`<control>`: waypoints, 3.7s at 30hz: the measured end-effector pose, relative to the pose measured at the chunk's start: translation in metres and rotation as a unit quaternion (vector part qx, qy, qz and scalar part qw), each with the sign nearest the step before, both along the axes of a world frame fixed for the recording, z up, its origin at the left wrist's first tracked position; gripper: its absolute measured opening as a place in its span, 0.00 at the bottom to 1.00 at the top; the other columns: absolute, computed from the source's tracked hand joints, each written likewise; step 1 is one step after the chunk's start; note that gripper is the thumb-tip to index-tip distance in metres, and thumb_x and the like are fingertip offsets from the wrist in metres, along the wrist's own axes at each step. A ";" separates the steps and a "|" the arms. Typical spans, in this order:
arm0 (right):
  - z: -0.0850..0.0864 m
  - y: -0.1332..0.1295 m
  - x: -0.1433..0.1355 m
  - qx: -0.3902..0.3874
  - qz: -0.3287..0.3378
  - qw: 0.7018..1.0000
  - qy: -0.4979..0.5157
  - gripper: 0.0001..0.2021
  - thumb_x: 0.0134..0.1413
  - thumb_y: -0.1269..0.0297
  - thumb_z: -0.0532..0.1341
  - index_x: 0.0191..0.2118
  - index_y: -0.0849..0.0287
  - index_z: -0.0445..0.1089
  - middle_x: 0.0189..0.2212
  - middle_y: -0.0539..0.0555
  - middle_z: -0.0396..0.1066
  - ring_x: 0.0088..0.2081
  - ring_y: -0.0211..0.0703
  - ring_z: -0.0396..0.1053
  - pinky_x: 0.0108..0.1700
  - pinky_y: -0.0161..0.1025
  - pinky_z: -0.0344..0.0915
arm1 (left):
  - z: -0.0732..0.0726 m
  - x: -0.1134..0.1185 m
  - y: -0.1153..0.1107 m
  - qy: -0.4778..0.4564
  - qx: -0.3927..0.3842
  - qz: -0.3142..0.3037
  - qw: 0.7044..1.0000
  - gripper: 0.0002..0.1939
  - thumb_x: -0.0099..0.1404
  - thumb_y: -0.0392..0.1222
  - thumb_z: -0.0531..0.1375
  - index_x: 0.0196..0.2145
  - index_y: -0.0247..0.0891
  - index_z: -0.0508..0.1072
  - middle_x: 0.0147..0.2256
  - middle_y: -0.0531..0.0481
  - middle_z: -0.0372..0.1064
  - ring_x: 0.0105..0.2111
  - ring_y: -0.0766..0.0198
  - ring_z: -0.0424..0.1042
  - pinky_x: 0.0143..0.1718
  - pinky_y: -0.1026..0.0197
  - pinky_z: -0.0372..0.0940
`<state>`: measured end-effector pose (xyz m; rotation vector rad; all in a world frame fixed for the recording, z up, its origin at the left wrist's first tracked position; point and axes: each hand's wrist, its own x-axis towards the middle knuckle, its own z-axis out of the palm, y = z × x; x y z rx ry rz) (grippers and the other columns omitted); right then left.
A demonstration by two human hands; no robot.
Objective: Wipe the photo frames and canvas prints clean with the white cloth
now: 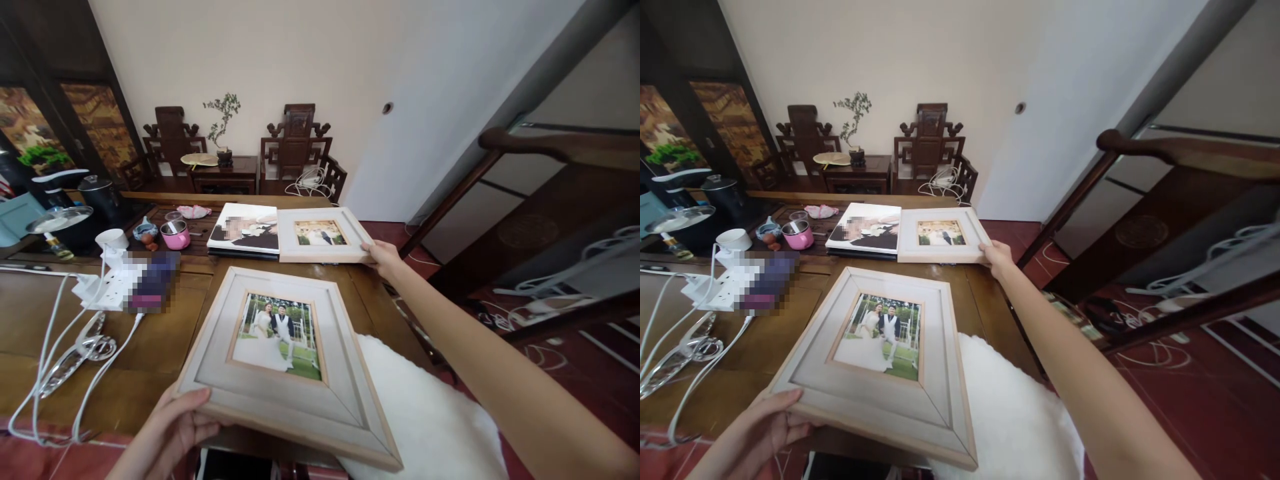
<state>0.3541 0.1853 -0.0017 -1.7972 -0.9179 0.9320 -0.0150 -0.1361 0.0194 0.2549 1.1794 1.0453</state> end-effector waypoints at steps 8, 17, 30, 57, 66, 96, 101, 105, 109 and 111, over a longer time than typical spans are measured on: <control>0.035 -0.018 -0.004 0.050 0.061 0.983 -0.166 0.17 0.61 0.61 0.59 0.54 0.58 0.65 0.53 0.59 0.65 0.50 0.50 0.67 0.50 0.53 0.66 | 0.003 0.002 0.003 0.006 0.002 0.032 0.999 0.19 0.45 0.36 0.73 0.34 0.32 0.74 0.30 0.42 0.78 0.30 0.50 0.79 0.33 0.57 0.72; 0.039 -0.210 0.012 0.017 0.430 0.864 -0.263 0.28 0.51 0.45 0.61 0.55 0.52 0.68 0.48 0.58 0.73 0.46 0.56 0.72 0.46 0.50 0.70 | 0.011 -0.005 0.009 0.039 -0.009 0.079 0.996 0.06 0.51 0.28 0.64 0.31 0.27 0.77 0.31 0.38 0.78 0.29 0.51 0.78 0.33 0.54 0.75; 0.024 -0.175 0.028 -0.053 0.367 0.900 -0.228 0.18 0.41 0.51 0.67 0.35 0.57 0.70 0.34 0.53 0.76 0.36 0.52 0.73 0.34 0.41 0.67 | 0.012 -0.011 0.018 0.047 0.029 0.082 0.995 0.04 0.53 0.24 0.62 0.27 0.26 0.77 0.29 0.37 0.77 0.27 0.53 0.78 0.32 0.55 0.75; 0.085 -0.213 0.010 0.369 0.107 0.911 -0.148 0.11 0.52 0.57 0.64 0.23 0.54 0.71 0.39 0.54 0.73 0.39 0.50 0.69 0.40 0.49 0.65 | 0.027 -0.010 0.034 0.225 0.032 -0.195 0.954 0.10 0.52 0.39 0.70 0.32 0.31 0.76 0.31 0.38 0.78 0.31 0.52 0.79 0.27 0.65 0.69; 0.129 -0.205 0.014 0.249 -0.038 0.964 0.080 0.15 0.36 0.50 0.70 0.21 0.55 0.70 0.22 0.53 0.67 0.23 0.42 0.63 0.22 0.40 0.61 | 0.039 -0.013 0.102 0.589 0.195 -0.162 0.767 0.18 0.47 0.48 0.71 0.35 0.39 0.77 0.25 0.49 0.74 0.26 0.53 0.73 0.32 0.61 0.62; 0.020 -0.166 -0.027 0.277 0.371 0.669 -0.581 0.32 0.38 0.89 0.49 0.51 0.64 0.69 0.61 0.70 0.58 0.63 0.62 0.54 0.56 0.56 0.64 | -0.020 0.022 0.152 0.641 0.470 -0.278 0.540 0.22 0.68 0.38 0.49 0.58 0.31 0.61 0.62 0.34 0.53 0.66 0.49 0.44 0.65 0.42 0.47; 0.029 -0.140 -0.038 0.260 0.415 0.601 -0.632 0.33 0.42 0.92 0.47 0.53 0.63 0.69 0.61 0.69 0.58 0.63 0.63 0.51 0.57 0.61 0.59 | -0.018 0.022 0.153 0.655 0.465 -0.288 0.521 0.24 0.69 0.41 0.50 0.60 0.30 0.59 0.63 0.33 0.52 0.66 0.48 0.46 0.65 0.41 0.48; 0.028 -0.145 -0.046 0.232 0.454 0.580 -0.635 0.37 0.39 0.92 0.49 0.55 0.60 0.67 0.60 0.67 0.61 0.62 0.63 0.56 0.55 0.60 0.62 | -0.025 0.022 0.155 0.659 0.479 -0.251 0.523 0.22 0.70 0.36 0.46 0.58 0.27 0.63 0.61 0.32 0.58 0.65 0.49 0.51 0.64 0.41 0.51; 0.022 -0.177 -0.046 0.241 0.456 0.579 -0.632 0.37 0.37 0.91 0.53 0.56 0.58 0.68 0.59 0.67 0.62 0.61 0.64 0.57 0.55 0.60 0.61 | -0.033 0.023 0.157 0.658 0.498 -0.216 0.522 0.20 0.70 0.35 0.46 0.56 0.29 0.65 0.59 0.33 0.61 0.64 0.50 0.54 0.63 0.41 0.54; 0.023 -0.189 -0.046 0.250 0.451 0.583 -0.628 0.37 0.36 0.91 0.54 0.55 0.57 0.68 0.58 0.66 0.63 0.60 0.64 0.58 0.55 0.60 0.62 | -0.035 0.023 0.157 0.655 0.504 -0.207 0.523 0.20 0.69 0.35 0.46 0.55 0.29 0.66 0.58 0.33 0.63 0.63 0.51 0.55 0.62 0.41 0.55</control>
